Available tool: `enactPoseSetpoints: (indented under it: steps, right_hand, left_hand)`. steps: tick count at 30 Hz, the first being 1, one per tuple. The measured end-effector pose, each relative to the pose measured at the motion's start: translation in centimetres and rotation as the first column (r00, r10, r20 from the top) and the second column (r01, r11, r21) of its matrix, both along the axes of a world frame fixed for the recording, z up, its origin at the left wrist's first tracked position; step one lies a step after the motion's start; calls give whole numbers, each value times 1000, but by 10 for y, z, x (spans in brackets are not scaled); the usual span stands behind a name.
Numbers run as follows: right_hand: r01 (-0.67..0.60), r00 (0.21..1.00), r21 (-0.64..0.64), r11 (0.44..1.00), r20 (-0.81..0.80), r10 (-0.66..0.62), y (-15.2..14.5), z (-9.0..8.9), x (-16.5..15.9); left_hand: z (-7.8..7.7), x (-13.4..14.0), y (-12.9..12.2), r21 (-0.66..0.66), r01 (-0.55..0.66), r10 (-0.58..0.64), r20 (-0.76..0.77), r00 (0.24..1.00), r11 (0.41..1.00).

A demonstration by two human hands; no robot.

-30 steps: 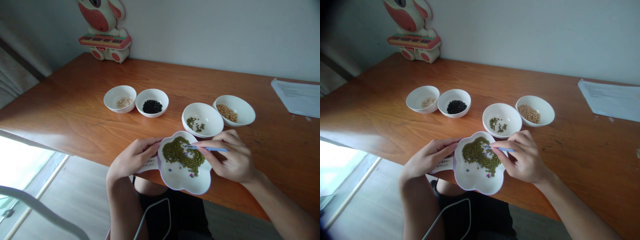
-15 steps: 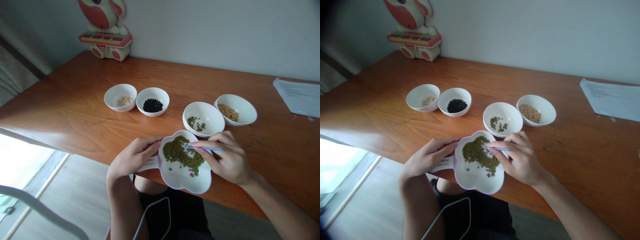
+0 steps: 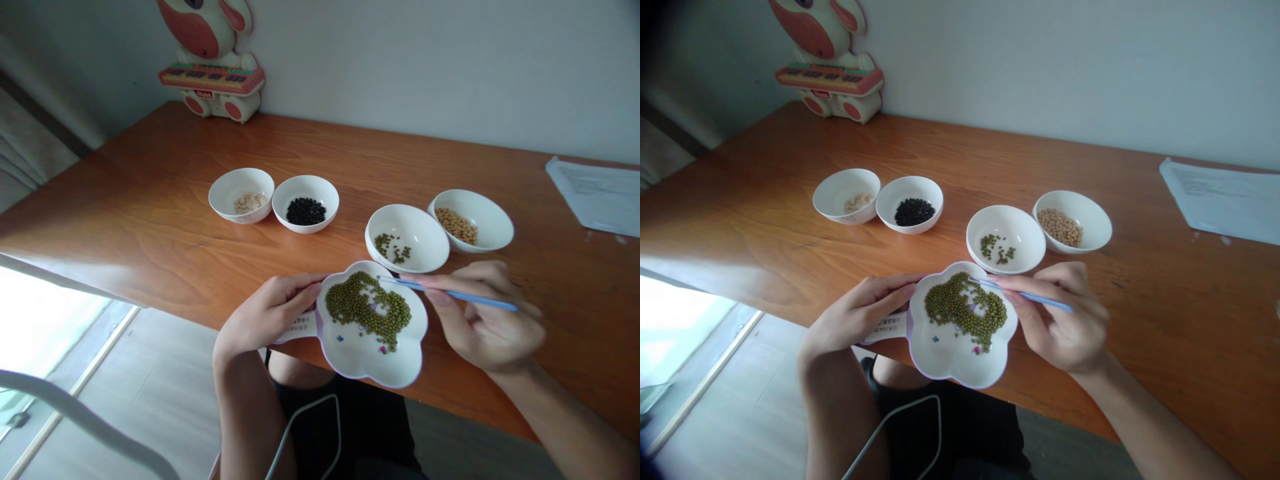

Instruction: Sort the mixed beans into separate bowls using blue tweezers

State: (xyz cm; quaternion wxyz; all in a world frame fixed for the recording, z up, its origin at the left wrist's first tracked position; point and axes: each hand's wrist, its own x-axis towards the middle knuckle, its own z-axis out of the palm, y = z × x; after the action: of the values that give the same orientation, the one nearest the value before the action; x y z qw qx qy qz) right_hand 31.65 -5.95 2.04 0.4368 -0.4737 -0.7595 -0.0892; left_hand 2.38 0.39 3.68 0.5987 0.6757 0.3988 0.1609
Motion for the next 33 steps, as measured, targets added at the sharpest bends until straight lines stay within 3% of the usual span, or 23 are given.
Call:
enactPoseSetpoints:
  steps: [3,6,8,11,15,22,33]
  right_hand:
    - [178,979,90,980,-121,-167,-1,-2,11]
    - [278,949,6,960,-158,-274,0,-3,16]
    - [251,960,-16,968,-127,-251,1,-2,14]
    - [70,997,24,997,-36,-69,1,0,4]
    - [-76,996,-87,993,28,79,0,0,-13]
    - [-72,996,-166,984,49,81,0,-5,-21]
    - [-97,990,-183,978,85,114,3,-4,-25]
  left_hand:
    - [-1,0,0,5,0,0,-7,1000,1000]
    - [-2,0,0,6,-4,4,-10,1000,1000]
    - [-2,0,0,9,-3,3,-15,1000,1000]
    - [-2,-1,0,14,-1,2,-19,1000,1000]
    - [-3,-1,0,24,-10,10,-6,1000,1000]
    - [-3,-1,0,7,-1,1,5,1000,1000]
    - [-4,-1,0,17,7,-7,19,1000,1000]
